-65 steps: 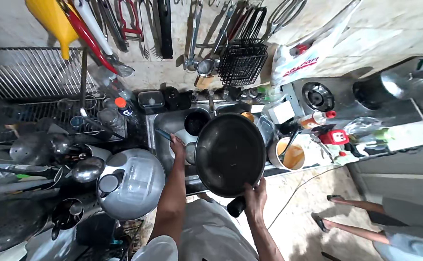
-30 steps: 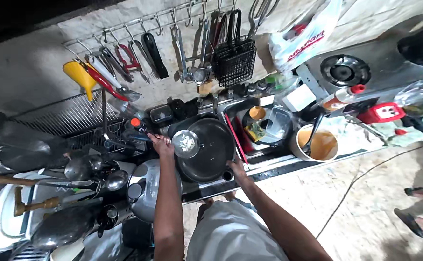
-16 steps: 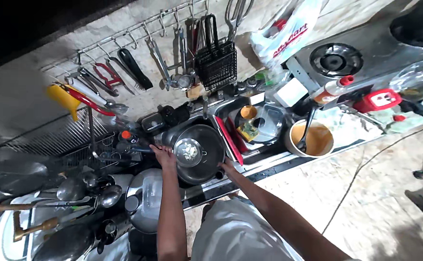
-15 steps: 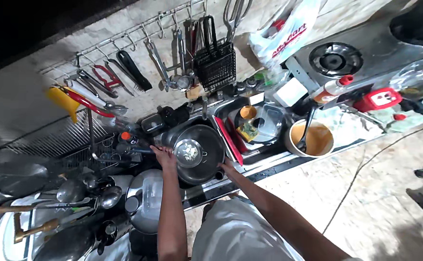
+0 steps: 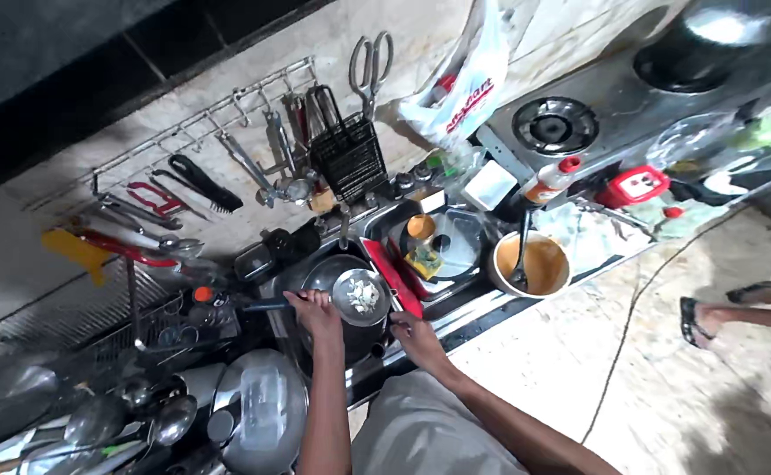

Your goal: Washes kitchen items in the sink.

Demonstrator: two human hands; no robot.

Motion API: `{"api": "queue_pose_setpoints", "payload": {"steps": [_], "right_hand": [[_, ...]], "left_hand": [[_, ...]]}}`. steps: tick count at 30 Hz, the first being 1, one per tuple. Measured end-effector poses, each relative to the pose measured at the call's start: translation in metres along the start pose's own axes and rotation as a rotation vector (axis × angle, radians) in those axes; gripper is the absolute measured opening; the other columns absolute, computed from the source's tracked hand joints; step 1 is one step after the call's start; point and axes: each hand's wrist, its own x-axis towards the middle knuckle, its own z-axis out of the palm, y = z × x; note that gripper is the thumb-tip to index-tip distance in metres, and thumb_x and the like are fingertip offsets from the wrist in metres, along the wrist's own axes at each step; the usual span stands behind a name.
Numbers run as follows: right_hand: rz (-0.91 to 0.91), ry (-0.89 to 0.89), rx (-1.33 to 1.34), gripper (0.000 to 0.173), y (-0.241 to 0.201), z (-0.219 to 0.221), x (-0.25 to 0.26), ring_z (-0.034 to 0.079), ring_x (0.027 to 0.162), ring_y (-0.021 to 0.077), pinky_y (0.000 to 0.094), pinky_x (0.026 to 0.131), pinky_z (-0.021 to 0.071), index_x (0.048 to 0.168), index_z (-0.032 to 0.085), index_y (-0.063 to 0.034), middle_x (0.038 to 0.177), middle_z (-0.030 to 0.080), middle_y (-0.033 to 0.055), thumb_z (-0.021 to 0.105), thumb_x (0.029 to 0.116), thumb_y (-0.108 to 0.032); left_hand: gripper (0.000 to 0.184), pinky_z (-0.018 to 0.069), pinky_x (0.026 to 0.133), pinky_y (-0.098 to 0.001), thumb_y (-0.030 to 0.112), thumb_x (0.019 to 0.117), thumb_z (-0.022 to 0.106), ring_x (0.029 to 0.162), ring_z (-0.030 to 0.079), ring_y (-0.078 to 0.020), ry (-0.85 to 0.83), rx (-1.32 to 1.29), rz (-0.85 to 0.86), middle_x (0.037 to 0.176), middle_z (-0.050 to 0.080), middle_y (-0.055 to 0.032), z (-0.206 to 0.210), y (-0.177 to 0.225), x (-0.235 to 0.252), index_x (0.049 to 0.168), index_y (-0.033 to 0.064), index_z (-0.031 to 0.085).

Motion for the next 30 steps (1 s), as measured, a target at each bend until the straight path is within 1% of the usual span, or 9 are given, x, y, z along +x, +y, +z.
{"api": "queue_pose_setpoints", "payload": {"steps": [4, 8, 12, 16, 20, 24, 25, 28, 30], "right_hand": [[0.068, -0.297, 0.565, 0.048, -0.028, -0.035, -0.022, 0.067, 0.12, 0.0222, 0.043, 0.105, 0.0548, 0.136, 0.062, -0.0027, 0.131, 0.069, 0.0115, 0.053, 0.1063, -0.039], [0.087, -0.16, 0.955, 0.053, -0.056, -0.065, -0.003, 0.067, 0.119, 0.0219, 0.0429, 0.105, 0.0538, 0.138, 0.058, -0.0012, 0.128, 0.069, 0.0117, 0.042, 0.1104, -0.043], [0.079, 0.018, 1.113, 0.046, -0.064, -0.083, 0.027, 0.068, 0.115, 0.0224, 0.0415, 0.101, 0.0563, 0.136, 0.058, -0.0009, 0.125, 0.071, 0.0136, 0.047, 0.1099, -0.037], [0.053, 0.146, 1.147, 0.038, -0.081, -0.111, 0.053, 0.071, 0.1, 0.0208, 0.038, 0.089, 0.0606, 0.131, 0.058, 0.0011, 0.112, 0.072, 0.015, 0.055, 0.1078, -0.03], [0.0, 0.128, 1.035, 0.024, -0.092, -0.142, 0.078, 0.062, 0.071, 0.0152, 0.0333, 0.069, 0.056, 0.11, 0.065, -0.0008, 0.081, 0.065, 0.0071, 0.058, 0.1056, -0.024], [0.033, 0.171, 0.921, 0.028, -0.107, -0.169, 0.096, 0.071, 0.084, 0.0192, 0.0359, 0.077, 0.0616, 0.122, 0.06, 0.0018, 0.097, 0.072, 0.0132, 0.057, 0.1061, -0.021], [0.017, 0.185, 0.909, 0.026, -0.11, -0.175, 0.1, 0.072, 0.086, 0.0201, 0.0362, 0.078, 0.062, 0.122, 0.06, 0.003, 0.099, 0.072, 0.0143, 0.056, 0.1063, -0.018], [-0.07, 0.199, 0.841, 0.037, -0.118, -0.196, 0.112, 0.075, 0.093, 0.0251, 0.0388, 0.08, 0.0638, 0.141, 0.043, 0.0029, 0.106, 0.072, 0.0176, 0.05, 0.107, -0.01], [-0.113, 0.211, 0.778, 0.036, -0.123, -0.209, 0.118, 0.075, 0.088, 0.027, 0.0404, 0.076, 0.0645, 0.14, 0.043, 0.0013, 0.1, 0.073, 0.0174, 0.05, 0.1064, -0.008]], "left_hand": [[0.045, 0.0468, 0.053, -0.022, 0.046, 0.112, 0.024, 0.048, 0.046, -0.0064, -0.106, -0.08, -0.043, 0.057, 0.042, 0.007, 0.05, -0.029, -0.051, 0.082, 0.0192, 0.045], [0.039, 0.0535, 0.066, -0.0264, 0.041, 0.1125, 0.03, 0.061, 0.055, -0.0088, -0.126, -0.08, -0.029, 0.065, 0.047, 0.0049, 0.092, -0.064, -0.085, 0.086, 0.0175, 0.046], [0.044, 0.0576, 0.086, -0.0342, 0.043, 0.1115, 0.035, 0.086, 0.068, -0.0156, -0.136, 0.025, -0.065, 0.082, 0.064, -0.0036, 0.125, -0.083, -0.11, 0.094, 0.0083, 0.055], [0.056, 0.0579, 0.084, -0.0371, 0.05, 0.1104, 0.032, 0.097, 0.069, -0.019, -0.181, 0.145, -0.167, 0.104, 0.071, -0.0094, 0.144, -0.103, -0.13, 0.114, 0.003, 0.062], [0.055, 0.0566, 0.092, -0.0379, 0.048, 0.111, 0.032, 0.106, 0.068, -0.0187, -0.26, 0.145, -0.166, 0.114, 0.07, -0.01, 0.162, -0.115, -0.136, 0.128, 0.0054, 0.061], [0.049, 0.0547, 0.094, -0.0369, 0.046, 0.1109, 0.035, 0.109, 0.065, -0.0167, -0.386, 0.365, -0.099, 0.121, 0.069, -0.0072, 0.169, -0.127, -0.147, 0.138, 0.0154, 0.061], [0.048, 0.0519, 0.101, -0.0376, 0.046, 0.1104, 0.038, 0.117, 0.062, -0.016, -0.417, 0.432, -0.104, 0.13, 0.066, -0.0064, 0.168, -0.129, -0.15, 0.143, 0.0169, 0.058], [0.05, 0.0404, 0.116, -0.0388, 0.031, 0.1093, 0.048, 0.138, 0.048, -0.0185, -0.591, 0.575, -0.1, 0.151, 0.05, -0.0122, 0.158, -0.14, -0.149, 0.153, 0.0061, 0.042], [0.053, 0.043, 0.114, -0.0372, 0.011, 0.1009, 0.06, 0.135, 0.05, -0.0212, -0.741, 0.666, 0.096, 0.148, 0.051, -0.0183, 0.147, -0.147, -0.132, 0.149, -0.0029, 0.043]]}}
